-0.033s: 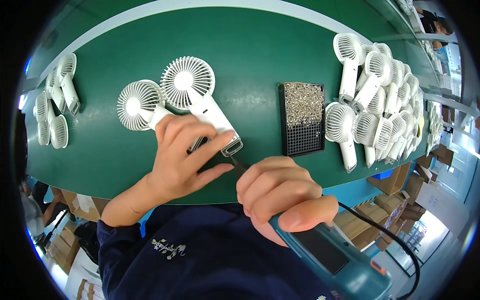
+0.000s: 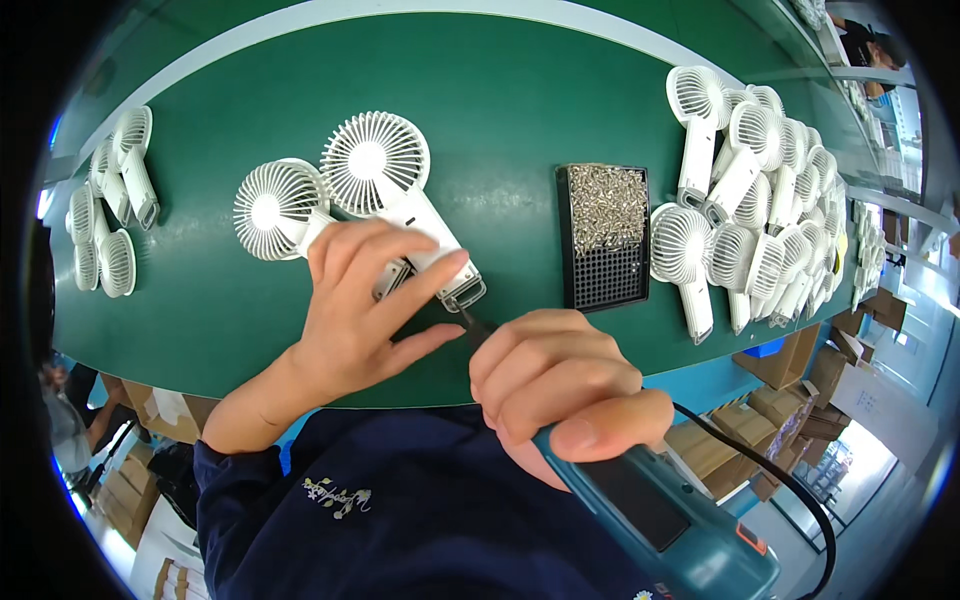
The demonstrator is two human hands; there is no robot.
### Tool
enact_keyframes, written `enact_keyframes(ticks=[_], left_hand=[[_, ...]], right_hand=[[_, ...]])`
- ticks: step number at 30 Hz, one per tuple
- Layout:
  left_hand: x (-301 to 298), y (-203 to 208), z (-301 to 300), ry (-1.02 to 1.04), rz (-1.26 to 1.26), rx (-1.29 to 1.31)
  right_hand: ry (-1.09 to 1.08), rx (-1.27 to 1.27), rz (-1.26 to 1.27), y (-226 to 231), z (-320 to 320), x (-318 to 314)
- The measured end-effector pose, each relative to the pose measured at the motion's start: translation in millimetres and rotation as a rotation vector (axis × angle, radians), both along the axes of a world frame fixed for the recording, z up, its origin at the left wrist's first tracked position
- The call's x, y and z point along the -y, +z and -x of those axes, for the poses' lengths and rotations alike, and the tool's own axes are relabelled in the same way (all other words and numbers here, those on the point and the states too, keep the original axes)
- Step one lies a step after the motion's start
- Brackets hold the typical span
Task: Assembling portable handheld fans on a production line using an electric screwdriver.
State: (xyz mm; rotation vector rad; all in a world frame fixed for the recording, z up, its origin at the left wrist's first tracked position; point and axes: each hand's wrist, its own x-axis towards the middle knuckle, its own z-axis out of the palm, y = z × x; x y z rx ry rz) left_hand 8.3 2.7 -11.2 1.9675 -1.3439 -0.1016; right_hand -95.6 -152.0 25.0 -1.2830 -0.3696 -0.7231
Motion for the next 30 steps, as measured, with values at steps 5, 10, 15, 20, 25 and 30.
enact_keyframes(ticks=[5,10,15,20,25,30], left_hand=[[-1,-12,3,0.05,-0.078,0.058],[-2,-11,3,0.063,-0.075,0.024],[0,-12,3,0.065,-0.073,-0.004],[-1,-12,4,0.068,-0.064,0.002],[-1,-11,2,0.054,-0.06,-0.012],[-4,-11,2,0.057,-0.071,-0.02]], right_hand=[[-0.053,-0.069,-0.049,-3,-8,-12],[-0.13,-0.084,-0.065,-7,-13,-18],[-0.067,-0.116,-0.008,-8,-12,-16],[-0.026,-0.108,0.012,-9,-11,-14],[-0.134,-0.068,-0.034,-1,-9,-15],[-0.148,-0.108,-0.416,20,-4,-8]])
